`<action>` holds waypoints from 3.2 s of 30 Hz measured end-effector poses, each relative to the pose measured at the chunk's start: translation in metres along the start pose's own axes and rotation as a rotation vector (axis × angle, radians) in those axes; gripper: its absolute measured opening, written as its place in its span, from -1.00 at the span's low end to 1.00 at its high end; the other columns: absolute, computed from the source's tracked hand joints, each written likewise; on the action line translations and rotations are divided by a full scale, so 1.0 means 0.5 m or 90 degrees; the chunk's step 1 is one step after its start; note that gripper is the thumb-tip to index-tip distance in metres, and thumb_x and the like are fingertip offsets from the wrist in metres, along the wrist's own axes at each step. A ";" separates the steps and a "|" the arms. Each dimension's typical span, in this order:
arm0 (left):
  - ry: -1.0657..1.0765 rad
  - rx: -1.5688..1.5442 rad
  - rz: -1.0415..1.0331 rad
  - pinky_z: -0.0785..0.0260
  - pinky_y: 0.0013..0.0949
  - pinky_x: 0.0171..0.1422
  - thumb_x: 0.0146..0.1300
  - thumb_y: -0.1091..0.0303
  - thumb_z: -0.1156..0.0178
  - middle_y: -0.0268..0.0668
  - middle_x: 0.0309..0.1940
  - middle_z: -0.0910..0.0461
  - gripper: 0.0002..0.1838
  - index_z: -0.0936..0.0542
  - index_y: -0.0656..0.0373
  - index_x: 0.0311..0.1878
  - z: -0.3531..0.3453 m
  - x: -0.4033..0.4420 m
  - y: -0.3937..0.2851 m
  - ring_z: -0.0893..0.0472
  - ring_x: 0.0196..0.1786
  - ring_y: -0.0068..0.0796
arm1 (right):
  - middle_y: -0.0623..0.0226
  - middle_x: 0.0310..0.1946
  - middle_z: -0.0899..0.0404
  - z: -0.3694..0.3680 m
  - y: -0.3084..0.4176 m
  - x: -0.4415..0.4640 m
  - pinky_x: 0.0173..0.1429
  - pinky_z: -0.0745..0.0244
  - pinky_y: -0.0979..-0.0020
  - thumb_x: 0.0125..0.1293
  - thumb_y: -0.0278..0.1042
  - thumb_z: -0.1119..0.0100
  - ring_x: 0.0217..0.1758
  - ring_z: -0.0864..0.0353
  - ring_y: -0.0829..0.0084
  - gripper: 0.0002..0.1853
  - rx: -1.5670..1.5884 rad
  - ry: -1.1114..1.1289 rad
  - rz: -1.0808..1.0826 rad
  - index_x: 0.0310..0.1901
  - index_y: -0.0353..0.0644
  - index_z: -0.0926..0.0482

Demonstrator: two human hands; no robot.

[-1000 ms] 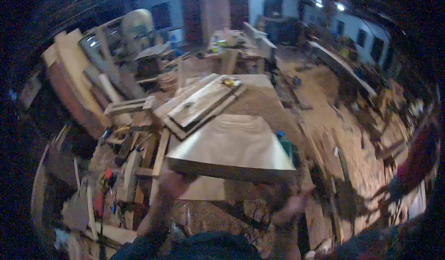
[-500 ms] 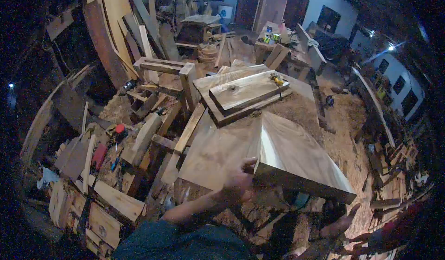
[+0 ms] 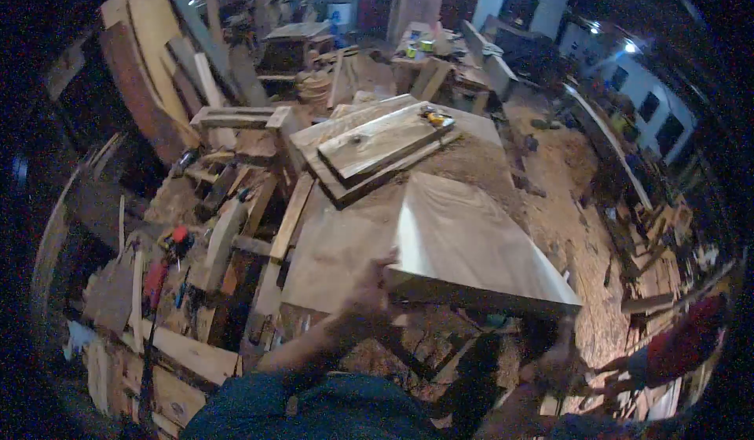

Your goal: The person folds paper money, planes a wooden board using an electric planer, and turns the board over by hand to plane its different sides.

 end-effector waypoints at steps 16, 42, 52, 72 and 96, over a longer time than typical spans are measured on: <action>-0.013 -0.069 0.243 -0.64 -0.30 -0.37 0.21 -0.49 -0.04 -0.08 -0.16 -0.63 -0.15 -0.49 0.15 0.19 0.168 -0.036 0.192 -0.72 -0.28 -0.31 | 0.33 -0.09 -0.59 -0.344 0.063 -0.083 0.01 -0.45 0.48 0.35 -0.30 -0.24 -0.08 -0.55 0.56 -0.69 -0.365 0.434 0.265 0.03 -0.32 -0.58; -0.082 0.258 0.068 -0.28 -0.29 0.32 0.44 -0.15 -0.01 -0.18 0.27 -0.36 -0.29 -0.18 0.17 0.42 0.364 0.106 0.390 -0.36 0.31 -0.33 | 0.12 -0.09 -0.62 -0.221 -0.146 -0.218 -0.03 -0.57 0.30 0.19 -0.20 -0.37 -0.02 -0.66 0.22 -0.52 -0.415 0.382 0.395 0.07 -0.30 -0.58; 0.048 0.464 -0.245 -0.36 -0.11 0.29 0.22 0.26 -0.37 0.06 0.39 -0.20 0.16 0.35 0.16 0.58 0.024 0.206 0.158 -0.40 0.33 -0.21 | 0.11 -0.13 -0.65 0.040 -0.250 -0.158 0.01 -0.58 0.25 0.12 -0.23 -0.40 -0.08 -0.69 0.20 -0.50 -0.464 0.305 0.212 0.08 -0.26 -0.57; -0.128 0.500 -0.244 -0.45 -0.18 0.27 0.04 0.36 -0.51 -0.02 0.45 -0.21 0.25 0.26 0.20 0.58 0.012 0.379 0.113 -0.46 0.29 -0.19 | -0.05 0.13 -0.57 0.131 -0.264 -0.073 0.24 -0.52 0.27 0.16 -0.56 -0.34 0.18 -0.62 0.19 -0.25 -0.528 0.396 0.191 0.41 -0.26 -0.30; -0.097 0.469 -0.217 -0.53 -0.22 -0.05 0.36 0.15 0.04 -0.17 -0.24 -0.62 -0.62 -0.52 0.27 0.01 -0.065 0.501 -0.202 -0.63 -0.26 -0.26 | -0.13 0.05 -0.56 -0.244 0.025 0.021 0.01 -0.60 0.14 -0.06 -0.30 -0.49 -0.02 -0.63 -0.10 -0.08 -0.453 0.403 0.454 0.37 -0.32 -0.25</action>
Point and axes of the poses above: each hand's wrist, its own x-axis towards the middle knuckle, its own z-axis out of the back of the hand, y = z × x, the point moved 4 cm from there along x, towards the middle knuckle
